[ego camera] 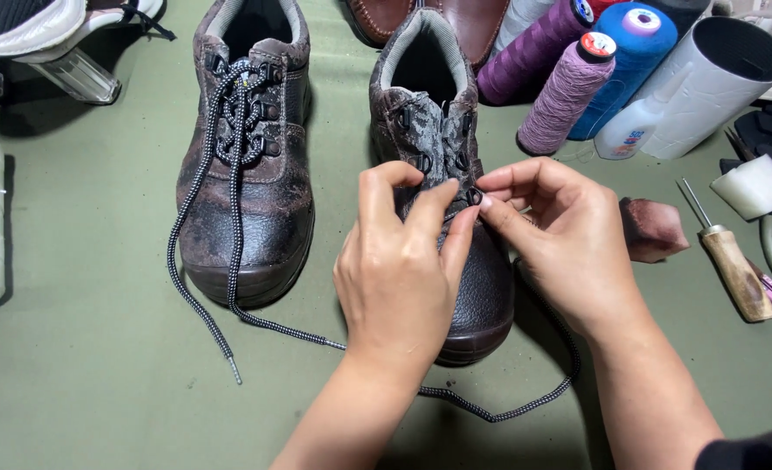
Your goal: Threading and adjusting shoelaces on a leather boot at a repair workbench.
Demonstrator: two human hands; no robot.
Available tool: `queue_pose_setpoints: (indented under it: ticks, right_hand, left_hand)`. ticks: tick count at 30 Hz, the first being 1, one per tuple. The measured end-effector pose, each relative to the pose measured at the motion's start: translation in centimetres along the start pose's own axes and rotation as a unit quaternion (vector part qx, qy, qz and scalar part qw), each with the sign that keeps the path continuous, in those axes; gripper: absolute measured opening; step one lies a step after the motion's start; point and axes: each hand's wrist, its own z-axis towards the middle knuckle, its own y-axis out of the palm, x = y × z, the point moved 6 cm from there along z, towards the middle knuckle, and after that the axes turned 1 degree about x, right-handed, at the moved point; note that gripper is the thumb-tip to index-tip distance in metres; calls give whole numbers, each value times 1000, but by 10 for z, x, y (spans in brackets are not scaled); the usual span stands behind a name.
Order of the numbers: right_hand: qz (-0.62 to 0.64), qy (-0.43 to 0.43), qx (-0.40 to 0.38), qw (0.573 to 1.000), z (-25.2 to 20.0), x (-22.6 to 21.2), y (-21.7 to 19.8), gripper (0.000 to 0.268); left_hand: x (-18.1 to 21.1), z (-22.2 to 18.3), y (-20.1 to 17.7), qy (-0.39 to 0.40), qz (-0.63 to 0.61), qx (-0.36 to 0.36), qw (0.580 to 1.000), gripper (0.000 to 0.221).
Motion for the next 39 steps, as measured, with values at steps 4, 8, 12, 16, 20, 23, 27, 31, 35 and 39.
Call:
queue_pose_setpoints:
  ticks: [4,8,12,16,20,23,27,31,35,39]
  right_hand:
    - [-69,-10,11,997,0,-5,-3,5]
    - [-43,-21,1,999,0,-5,-3,5]
    - [-29,-26,-12,999,0,-5,-4,5]
    - [-23,-30,-27,999,0,-4,-4,5]
    - [-27,-36,-34,998,0,-4,-4,6]
    - [-26,-39,-27,999,1,-1,-3,6]
    - [-10,-48,4,999,-1,-6,-2,5]
    - [78,-53,39,995,2,9,0,23]
    - [41,-93,55,993,2,5,-2,18]
    - [-76,-163,57,982,-5,-23,2,8]
  left_hand:
    - [6,1,1,56,20,2,998,15]
    - [11,0,1,100,25,22,994,13]
    - [12,0,2,102,30,32,994,8]
    - [10,0,1,90,10,26,996,6]
    - [6,0,3,80,6,8,997,12]
    - [4,0,3,69,3,0,998,15]
    - [2,0,4,44,-21,-11,999,15]
    - [2,-1,3,34,-30,-11,999,12]
    - [7,1,5,61,-9,-6,998,12]
    - [14,2,14,96,88,-21,991,19]
